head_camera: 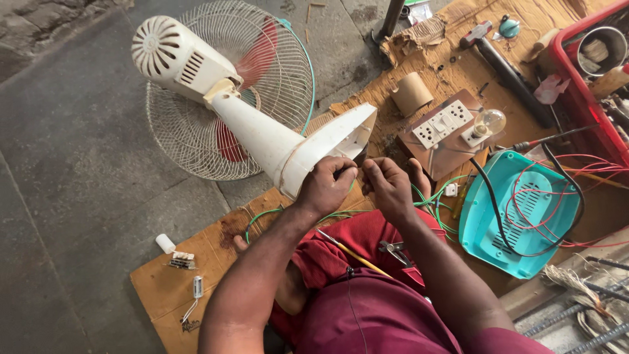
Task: The person sits on the floor and repairs a white pedestal fan by connecting wires to a small switch component using pliers and a screwdriver. The person repeatedly strips, twists, and secures wires to the switch terminals while holding the fan housing.
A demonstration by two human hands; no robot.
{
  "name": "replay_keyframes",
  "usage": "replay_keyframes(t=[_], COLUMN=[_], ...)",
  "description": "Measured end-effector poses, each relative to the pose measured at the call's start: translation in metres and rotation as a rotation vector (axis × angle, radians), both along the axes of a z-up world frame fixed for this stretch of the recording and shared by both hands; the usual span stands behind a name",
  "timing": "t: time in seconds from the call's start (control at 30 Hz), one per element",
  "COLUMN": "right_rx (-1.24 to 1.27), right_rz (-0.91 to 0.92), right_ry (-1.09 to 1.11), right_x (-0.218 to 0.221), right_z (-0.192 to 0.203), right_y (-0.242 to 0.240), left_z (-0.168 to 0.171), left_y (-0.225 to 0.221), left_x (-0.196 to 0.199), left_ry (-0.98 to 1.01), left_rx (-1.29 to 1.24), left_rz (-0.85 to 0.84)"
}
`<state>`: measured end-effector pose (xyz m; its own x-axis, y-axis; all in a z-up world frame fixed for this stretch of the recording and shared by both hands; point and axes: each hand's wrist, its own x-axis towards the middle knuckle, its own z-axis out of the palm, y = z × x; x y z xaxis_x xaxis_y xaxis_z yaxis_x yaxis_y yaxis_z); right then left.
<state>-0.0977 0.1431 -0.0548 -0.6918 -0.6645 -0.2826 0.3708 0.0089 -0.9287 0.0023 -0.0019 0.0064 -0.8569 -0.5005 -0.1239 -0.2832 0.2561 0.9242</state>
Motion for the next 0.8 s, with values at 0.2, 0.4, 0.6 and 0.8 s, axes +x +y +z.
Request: replay_keyframes(t=[0.2,0.4,0.6,0.8], right_rx=[0.131,0.155,0.160,0.236], right_rz=[-0.100,-0.152,-0.195,-0.185], right_ry=[0.012,-0.019,-0.078,-0.171], right_x=[0.005,0.004,-0.002,-0.030], right_z=[-0.002,0.007,0.003,0.007], right_y=[-0.008,-0.011,-0.014,0.005], left_z=[0.007,0.007,0.005,0.002], left_y=[0.000,0.001,0.002,0.000], left_x=[-0.001,-0.002,-0.002,0.002], left_ry=[-0.030,-0.015,0.008,0.007], left_rx=[0.014,-0.003,-0.011,0.010], left_rz=[-0.023,-0.034,-0.029,-0.012])
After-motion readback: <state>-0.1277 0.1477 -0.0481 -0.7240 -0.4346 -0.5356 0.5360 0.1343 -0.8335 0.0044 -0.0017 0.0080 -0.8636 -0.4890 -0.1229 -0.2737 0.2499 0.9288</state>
